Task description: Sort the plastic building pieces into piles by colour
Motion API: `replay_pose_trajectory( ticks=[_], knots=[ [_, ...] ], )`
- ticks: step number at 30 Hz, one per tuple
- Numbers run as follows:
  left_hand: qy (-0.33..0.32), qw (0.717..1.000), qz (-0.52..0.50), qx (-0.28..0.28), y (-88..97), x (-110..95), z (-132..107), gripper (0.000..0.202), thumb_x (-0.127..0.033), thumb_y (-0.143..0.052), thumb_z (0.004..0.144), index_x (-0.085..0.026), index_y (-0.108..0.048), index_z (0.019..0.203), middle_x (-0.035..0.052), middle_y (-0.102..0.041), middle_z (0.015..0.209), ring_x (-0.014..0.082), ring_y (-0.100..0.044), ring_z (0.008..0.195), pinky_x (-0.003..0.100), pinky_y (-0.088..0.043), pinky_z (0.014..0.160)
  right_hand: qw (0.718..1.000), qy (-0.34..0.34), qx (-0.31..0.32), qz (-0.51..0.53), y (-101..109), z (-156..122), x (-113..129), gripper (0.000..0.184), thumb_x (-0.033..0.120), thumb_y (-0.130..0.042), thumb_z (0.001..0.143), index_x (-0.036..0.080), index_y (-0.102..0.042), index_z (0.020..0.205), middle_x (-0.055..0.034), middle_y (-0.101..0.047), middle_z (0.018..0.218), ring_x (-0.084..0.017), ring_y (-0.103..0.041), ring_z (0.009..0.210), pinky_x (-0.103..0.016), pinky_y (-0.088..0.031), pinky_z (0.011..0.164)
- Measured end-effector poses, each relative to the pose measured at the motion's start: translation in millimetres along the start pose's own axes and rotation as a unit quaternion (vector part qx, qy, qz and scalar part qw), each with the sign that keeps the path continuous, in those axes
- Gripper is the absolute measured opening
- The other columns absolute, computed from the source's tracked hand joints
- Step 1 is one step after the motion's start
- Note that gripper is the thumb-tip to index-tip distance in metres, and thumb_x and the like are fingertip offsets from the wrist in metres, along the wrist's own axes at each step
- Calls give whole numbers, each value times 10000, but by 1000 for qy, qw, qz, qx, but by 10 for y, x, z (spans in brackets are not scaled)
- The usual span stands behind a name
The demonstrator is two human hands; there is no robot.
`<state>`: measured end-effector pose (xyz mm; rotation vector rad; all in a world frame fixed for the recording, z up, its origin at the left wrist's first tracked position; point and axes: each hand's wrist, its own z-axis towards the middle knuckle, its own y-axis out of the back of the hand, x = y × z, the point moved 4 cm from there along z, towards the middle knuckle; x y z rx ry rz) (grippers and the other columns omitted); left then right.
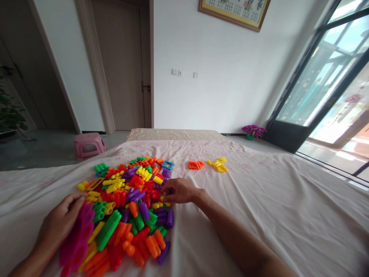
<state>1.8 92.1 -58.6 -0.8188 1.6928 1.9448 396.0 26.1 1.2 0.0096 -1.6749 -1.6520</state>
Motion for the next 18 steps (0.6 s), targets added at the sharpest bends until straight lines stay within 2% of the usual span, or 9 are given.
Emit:
replay_pose_trajectory(
  ticks=[3,9,18],
  knots=[
    [1,1000,13,-5,5,-8,-10,452,-558,-380,875,-242,-597,1115,74,-696,1145,258,-655,1019,323,-468,868,998,7,18,-60,13,-6,84,281,414,-665,822,266,-710,1057,11,-697,944,-132,-622,787,-209,-383,633],
    [-3,1000,6,-7,4,-21,-20,438,-549,-367,875,-248,-591,1102,61,-704,1098,238,-663,985,288,-471,837,989,9,48,-138,-17,-4,200,219,281,-622,806,253,-701,1008,7,-692,964,-137,-611,801,-215,-354,619],
    [7,1000,11,-5,-1,11,1,440,-557,-377,875,-256,-601,1106,58,-699,1145,247,-656,1017,302,-469,853,992,20,25,-123,-30,-17,193,280,234,-594,786,278,-679,1050,14,-706,1011,-157,-634,868,-224,-375,654]
  ],
)
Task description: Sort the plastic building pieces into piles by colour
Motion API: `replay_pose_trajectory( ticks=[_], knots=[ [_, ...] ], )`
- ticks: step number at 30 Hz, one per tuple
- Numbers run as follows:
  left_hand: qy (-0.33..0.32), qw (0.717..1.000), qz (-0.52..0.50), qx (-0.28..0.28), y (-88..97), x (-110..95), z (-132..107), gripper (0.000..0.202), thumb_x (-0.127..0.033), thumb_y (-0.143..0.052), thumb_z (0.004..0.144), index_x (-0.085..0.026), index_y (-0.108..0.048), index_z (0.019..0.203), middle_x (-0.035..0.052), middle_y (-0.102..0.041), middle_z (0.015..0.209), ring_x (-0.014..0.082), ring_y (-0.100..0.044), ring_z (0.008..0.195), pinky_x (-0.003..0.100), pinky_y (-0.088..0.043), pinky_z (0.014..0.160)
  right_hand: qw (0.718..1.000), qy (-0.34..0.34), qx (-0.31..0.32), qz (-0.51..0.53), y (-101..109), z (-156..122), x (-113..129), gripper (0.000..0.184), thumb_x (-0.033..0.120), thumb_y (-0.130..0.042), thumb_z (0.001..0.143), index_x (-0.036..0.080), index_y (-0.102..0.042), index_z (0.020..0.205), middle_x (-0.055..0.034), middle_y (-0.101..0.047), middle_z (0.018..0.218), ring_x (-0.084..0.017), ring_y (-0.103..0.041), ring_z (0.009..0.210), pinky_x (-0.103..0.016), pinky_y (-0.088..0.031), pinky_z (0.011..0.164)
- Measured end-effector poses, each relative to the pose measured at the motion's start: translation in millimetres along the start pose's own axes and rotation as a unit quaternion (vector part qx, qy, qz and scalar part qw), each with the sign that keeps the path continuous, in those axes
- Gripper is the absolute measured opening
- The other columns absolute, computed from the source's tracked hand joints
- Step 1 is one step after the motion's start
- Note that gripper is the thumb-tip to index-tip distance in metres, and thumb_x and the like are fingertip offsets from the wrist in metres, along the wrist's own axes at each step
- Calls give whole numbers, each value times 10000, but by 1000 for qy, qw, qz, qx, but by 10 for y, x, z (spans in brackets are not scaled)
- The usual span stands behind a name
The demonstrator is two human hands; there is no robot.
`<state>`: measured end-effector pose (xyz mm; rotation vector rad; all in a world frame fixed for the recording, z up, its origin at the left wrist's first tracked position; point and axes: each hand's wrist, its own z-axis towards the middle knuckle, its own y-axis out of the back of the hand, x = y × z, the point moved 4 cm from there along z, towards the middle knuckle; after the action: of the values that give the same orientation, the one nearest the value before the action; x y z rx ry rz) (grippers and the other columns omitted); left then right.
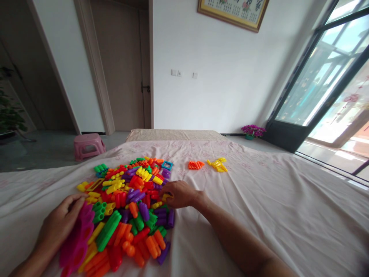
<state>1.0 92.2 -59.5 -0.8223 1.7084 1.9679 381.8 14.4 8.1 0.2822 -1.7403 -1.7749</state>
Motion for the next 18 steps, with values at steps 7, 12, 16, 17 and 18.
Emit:
replay_pose_trajectory(
  ticks=[7,12,16,17,18],
  knots=[
    [-7,1000,11,-7,17,-22,-6,447,-550,-386,873,-250,-614,1112,58,-721,1123,242,-678,974,282,-490,787,998,-11,-13,57,-68,30,-115,297,206,-619,758,267,-701,1037,20,-697,971,-131,-607,808,-206,-391,679],
    [-20,1000,6,-17,24,-45,-16,440,-550,-398,868,-243,-622,1091,55,-734,1087,237,-685,968,273,-496,783,987,-48,-8,156,-88,39,-195,360,135,-585,731,234,-719,1049,42,-655,823,-84,-538,668,-164,-364,591],
    [-15,1000,1,-8,35,-82,-49,444,-550,-376,878,-233,-605,1090,77,-714,1121,245,-670,1004,295,-486,834,979,-65,-7,192,-106,45,-223,372,122,-576,719,220,-726,1045,51,-617,760,-72,-503,625,-155,-347,557],
    [-8,1000,0,-3,37,-91,-58,442,-545,-371,880,-232,-599,1093,81,-709,1128,246,-666,1008,300,-482,842,979,-66,-8,193,-109,46,-226,371,124,-579,718,221,-728,1043,52,-612,752,-70,-498,621,-155,-344,554],
    [-3,1000,-2,2,39,-101,-66,439,-542,-368,880,-232,-593,1094,84,-705,1133,246,-663,1013,302,-479,850,979,-65,-10,193,-110,47,-228,369,124,-583,716,223,-730,1040,53,-607,744,-70,-495,618,-155,-342,553]
  ],
)
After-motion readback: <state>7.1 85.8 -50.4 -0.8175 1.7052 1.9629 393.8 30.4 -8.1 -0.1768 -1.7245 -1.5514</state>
